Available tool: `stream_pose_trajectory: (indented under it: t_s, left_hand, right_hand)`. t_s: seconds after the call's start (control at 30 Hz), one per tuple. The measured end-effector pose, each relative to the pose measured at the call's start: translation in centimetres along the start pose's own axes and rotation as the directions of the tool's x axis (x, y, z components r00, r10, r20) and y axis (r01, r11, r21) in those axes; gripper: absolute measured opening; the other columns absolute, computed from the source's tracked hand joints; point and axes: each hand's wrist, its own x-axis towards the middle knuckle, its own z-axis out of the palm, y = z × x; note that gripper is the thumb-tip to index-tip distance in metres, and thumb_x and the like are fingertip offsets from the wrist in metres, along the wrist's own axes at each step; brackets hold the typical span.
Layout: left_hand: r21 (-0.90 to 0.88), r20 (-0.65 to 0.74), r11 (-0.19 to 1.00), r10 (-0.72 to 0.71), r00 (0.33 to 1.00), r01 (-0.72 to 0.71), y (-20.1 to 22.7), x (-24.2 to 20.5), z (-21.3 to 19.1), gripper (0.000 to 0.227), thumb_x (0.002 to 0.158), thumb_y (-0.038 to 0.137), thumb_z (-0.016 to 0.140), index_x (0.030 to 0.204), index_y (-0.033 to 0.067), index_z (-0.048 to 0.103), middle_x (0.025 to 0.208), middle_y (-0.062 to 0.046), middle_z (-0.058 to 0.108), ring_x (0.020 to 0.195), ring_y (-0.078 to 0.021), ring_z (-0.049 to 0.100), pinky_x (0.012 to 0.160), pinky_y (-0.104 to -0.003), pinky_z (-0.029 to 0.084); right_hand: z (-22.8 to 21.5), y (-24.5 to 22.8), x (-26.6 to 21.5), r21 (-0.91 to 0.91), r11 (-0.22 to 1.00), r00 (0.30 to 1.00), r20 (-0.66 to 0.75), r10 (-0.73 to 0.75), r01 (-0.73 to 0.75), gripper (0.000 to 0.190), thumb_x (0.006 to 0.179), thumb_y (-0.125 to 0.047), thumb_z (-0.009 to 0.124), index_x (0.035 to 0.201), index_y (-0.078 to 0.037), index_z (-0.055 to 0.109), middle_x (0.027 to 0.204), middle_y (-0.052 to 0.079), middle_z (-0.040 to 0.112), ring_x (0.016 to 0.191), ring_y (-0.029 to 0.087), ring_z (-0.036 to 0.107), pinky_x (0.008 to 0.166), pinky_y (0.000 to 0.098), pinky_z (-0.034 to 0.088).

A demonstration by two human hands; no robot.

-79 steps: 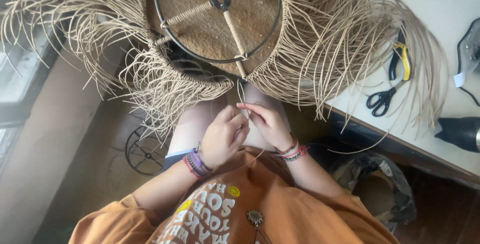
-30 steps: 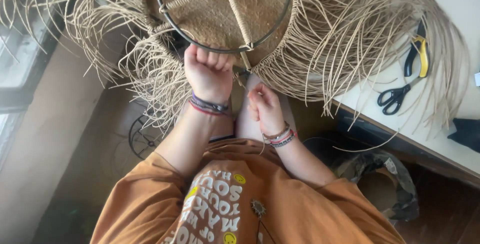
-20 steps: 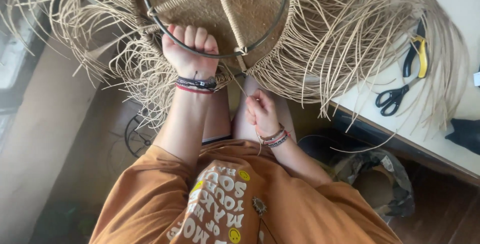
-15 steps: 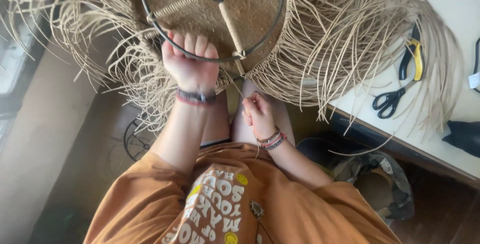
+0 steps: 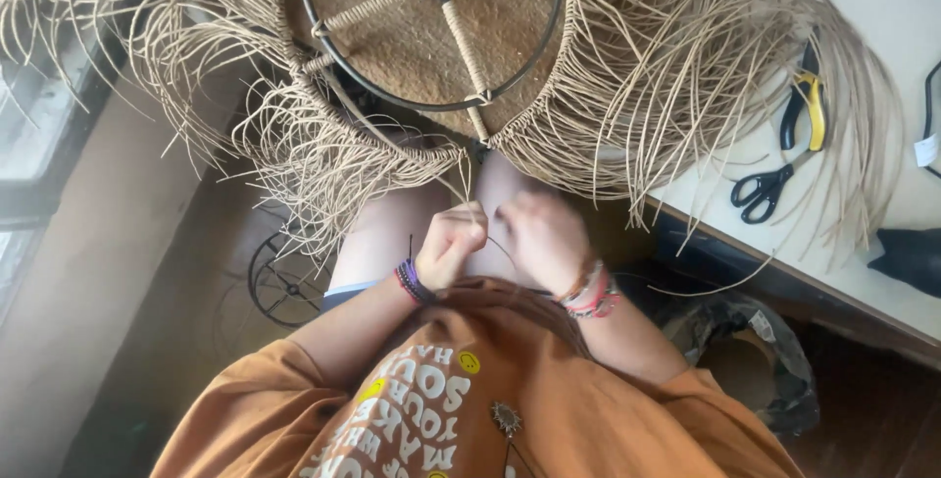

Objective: Weaving straw strands onto a circular frame to create a decorative item.

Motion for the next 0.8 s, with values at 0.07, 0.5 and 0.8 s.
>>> stream_pose_trajectory:
  t_s: [0.07, 0.5, 0.8]
  left_hand:
    - [0.183, 0.124, 0.979, 0.066, 0.990, -0.088, 0.7, 1.1, -0.5, 0.051, 0.106, 0.022, 0.045, 0.055, 0.0148, 0.046, 0.056, -0.002, 0.041, 0.057, -0.0260, 0.045, 0.059, -0.040, 0.042]
    - [0.878, 0.376, 0.457, -0.474, 0.796, -0.142, -9.1, -1.7, -10.1, 0.051, 0.101, 0.032, 0.050, 0.065, 0.0036, 0.072, 0.052, -0.017, 0.063, 0.054, -0.0314, 0.065, 0.058, -0.043, 0.050]
    - [0.567, 0.391, 0.823, -0.308, 0.867, 0.037, 4.0, 0.9, -11.5, 0.028, 0.097, 0.019, 0.061, 0.072, 0.0100, 0.070, 0.065, -0.010, 0.063, 0.066, -0.0373, 0.067, 0.054, -0.044, 0.053]
  right_hand:
    - [-2.8, 1.6, 2.7, 0.082, 0.992, 0.975, -0.211, -0.074, 0.093, 0.022, 0.094, -0.024, 0.062, 0.114, -0.028, 0.070, 0.091, -0.003, 0.057, 0.084, 0.020, 0.062, 0.068, 0.0341, 0.054]
    - [-0.5, 3.0, 10.3, -0.011, 0.899, 0.746, -0.554, -0.369, 0.437, 0.017, 0.088, -0.034, 0.076, 0.101, -0.024, 0.071, 0.083, -0.003, 0.047, 0.081, 0.022, 0.051, 0.070, 0.0397, 0.046]
    - [-0.7, 2.6, 10.1, 0.145, 0.896, 0.729, -0.641, -0.238, 0.421, 0.014, 0.088, -0.034, 0.075, 0.087, -0.020, 0.070, 0.080, -0.001, 0.049, 0.080, 0.023, 0.051, 0.075, 0.0395, 0.047]
